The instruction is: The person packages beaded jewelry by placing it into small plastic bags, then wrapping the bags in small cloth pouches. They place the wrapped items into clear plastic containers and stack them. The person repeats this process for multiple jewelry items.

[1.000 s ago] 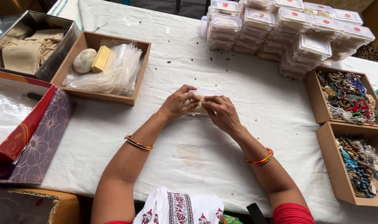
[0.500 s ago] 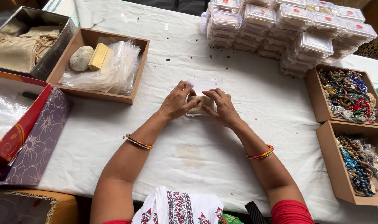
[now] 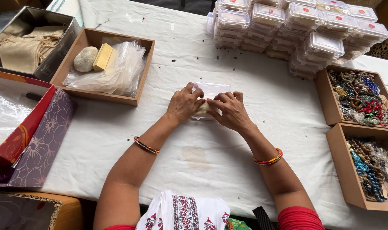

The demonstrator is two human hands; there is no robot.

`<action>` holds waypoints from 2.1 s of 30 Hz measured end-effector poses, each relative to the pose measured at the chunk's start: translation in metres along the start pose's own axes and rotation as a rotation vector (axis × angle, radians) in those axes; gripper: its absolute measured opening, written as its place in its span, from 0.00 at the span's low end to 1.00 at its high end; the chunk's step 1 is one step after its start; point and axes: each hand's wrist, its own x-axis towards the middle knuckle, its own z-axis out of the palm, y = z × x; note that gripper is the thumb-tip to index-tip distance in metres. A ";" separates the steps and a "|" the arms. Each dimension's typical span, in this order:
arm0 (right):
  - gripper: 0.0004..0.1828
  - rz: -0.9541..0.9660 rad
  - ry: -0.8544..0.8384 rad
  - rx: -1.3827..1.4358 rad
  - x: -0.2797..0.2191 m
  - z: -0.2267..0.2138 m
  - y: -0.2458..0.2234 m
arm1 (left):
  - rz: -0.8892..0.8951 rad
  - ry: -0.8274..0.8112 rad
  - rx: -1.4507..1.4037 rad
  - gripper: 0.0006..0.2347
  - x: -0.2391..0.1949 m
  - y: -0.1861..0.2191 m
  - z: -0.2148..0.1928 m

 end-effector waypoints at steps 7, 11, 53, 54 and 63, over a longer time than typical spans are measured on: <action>0.18 0.084 -0.055 -0.048 -0.008 0.006 -0.009 | 0.177 0.305 -0.105 0.23 -0.004 0.008 -0.022; 0.16 -0.008 0.150 -0.162 -0.015 0.015 -0.009 | 0.336 0.374 -0.107 0.28 -0.010 0.003 -0.021; 0.48 0.307 0.096 0.867 -0.016 0.031 0.023 | 0.152 0.097 -0.842 0.16 -0.004 -0.011 -0.022; 0.49 0.321 0.111 0.929 -0.016 0.032 0.023 | 0.216 0.151 -0.899 0.15 -0.004 -0.012 -0.021; 0.45 0.343 0.084 0.828 -0.016 0.031 0.022 | 0.277 0.173 -0.635 0.08 -0.001 -0.015 -0.015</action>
